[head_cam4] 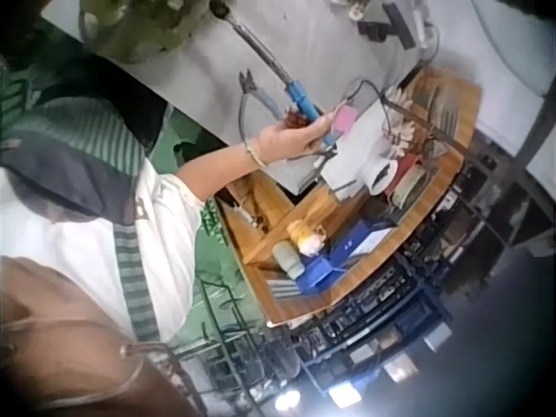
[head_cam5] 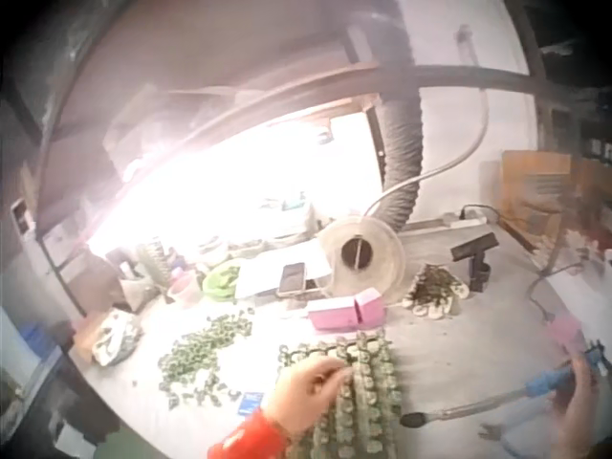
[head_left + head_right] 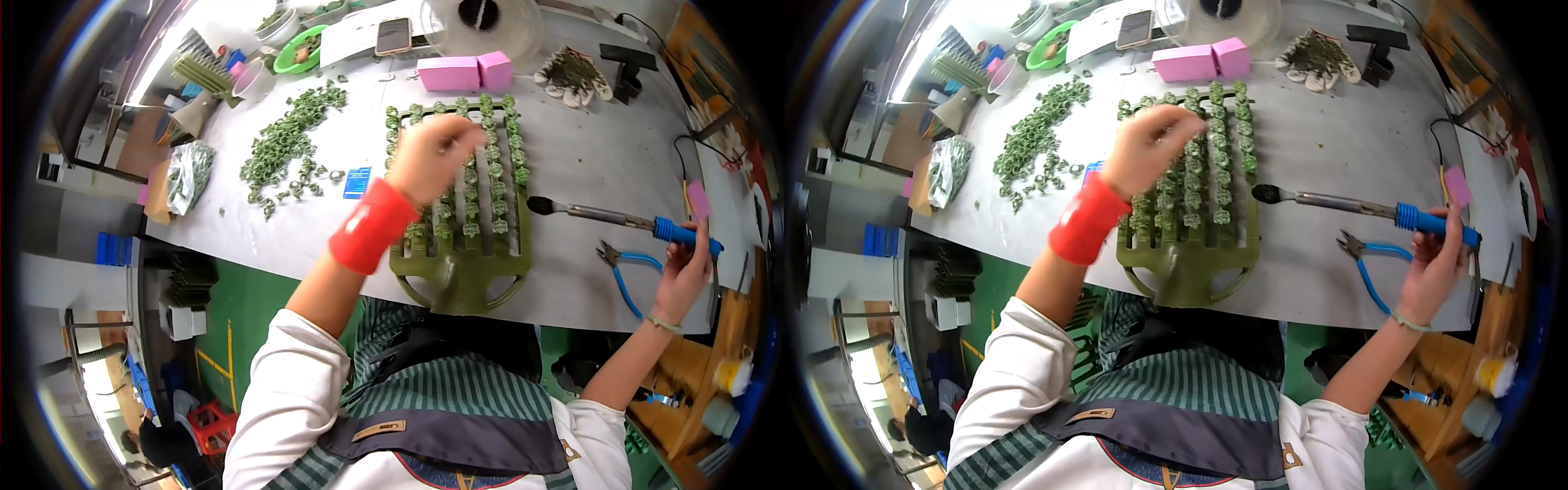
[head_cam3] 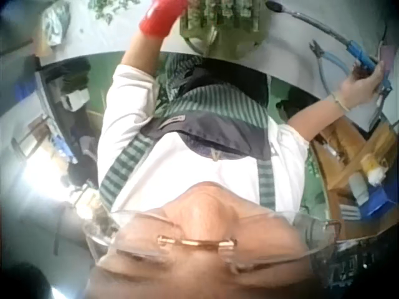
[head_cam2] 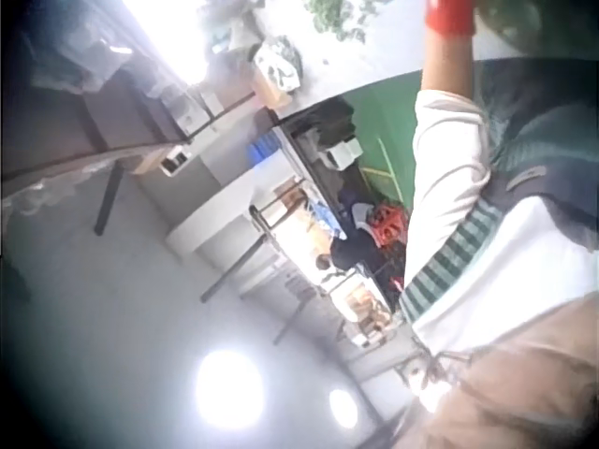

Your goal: The person attaches small plastic green foliage pieces into a large green plastic rack using a soldering tool. The person picks up individual foliage pieces by hand, positions them on the rack, and melts the plastic joints to secure them, eventually picking up a second rack and continuing the process on the first row.

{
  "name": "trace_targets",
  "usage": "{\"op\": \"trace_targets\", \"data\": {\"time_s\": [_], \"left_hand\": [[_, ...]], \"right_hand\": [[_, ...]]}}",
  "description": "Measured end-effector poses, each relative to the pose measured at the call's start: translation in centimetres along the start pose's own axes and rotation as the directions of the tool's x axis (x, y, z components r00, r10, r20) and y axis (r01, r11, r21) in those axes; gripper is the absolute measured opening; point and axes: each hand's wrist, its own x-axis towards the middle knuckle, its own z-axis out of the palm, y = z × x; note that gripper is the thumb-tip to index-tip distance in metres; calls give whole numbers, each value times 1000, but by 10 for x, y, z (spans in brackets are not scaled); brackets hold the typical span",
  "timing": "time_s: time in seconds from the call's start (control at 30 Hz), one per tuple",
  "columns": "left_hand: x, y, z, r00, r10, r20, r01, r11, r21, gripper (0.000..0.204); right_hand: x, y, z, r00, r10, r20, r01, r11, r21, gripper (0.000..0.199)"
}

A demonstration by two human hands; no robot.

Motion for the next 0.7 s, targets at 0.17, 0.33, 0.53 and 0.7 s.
{"op": "trace_targets", "data": {"time_s": [0.17,0.33,0.53,0.7], "left_hand": [[-66,-120,-138,906,-299,-301,400,368,839,20],[-80,-146,-133,583,-747,-318,808,492,325,26],[-81,-142,-127,803,-482,-350,560,812,166,19],[-59,-68,-103,877,-395,-273,437,892,113,20]], "right_hand": [[-6,5,13,999,20,32,-20,1000,-1,24],[-3,1,9,1000,30,6,-30,1000,4,24],[-5,-6,11,1000,-4,-2,4,1000,-18,23],[-7,-5,10,999,19,44,-18,999,-39,25]]}}
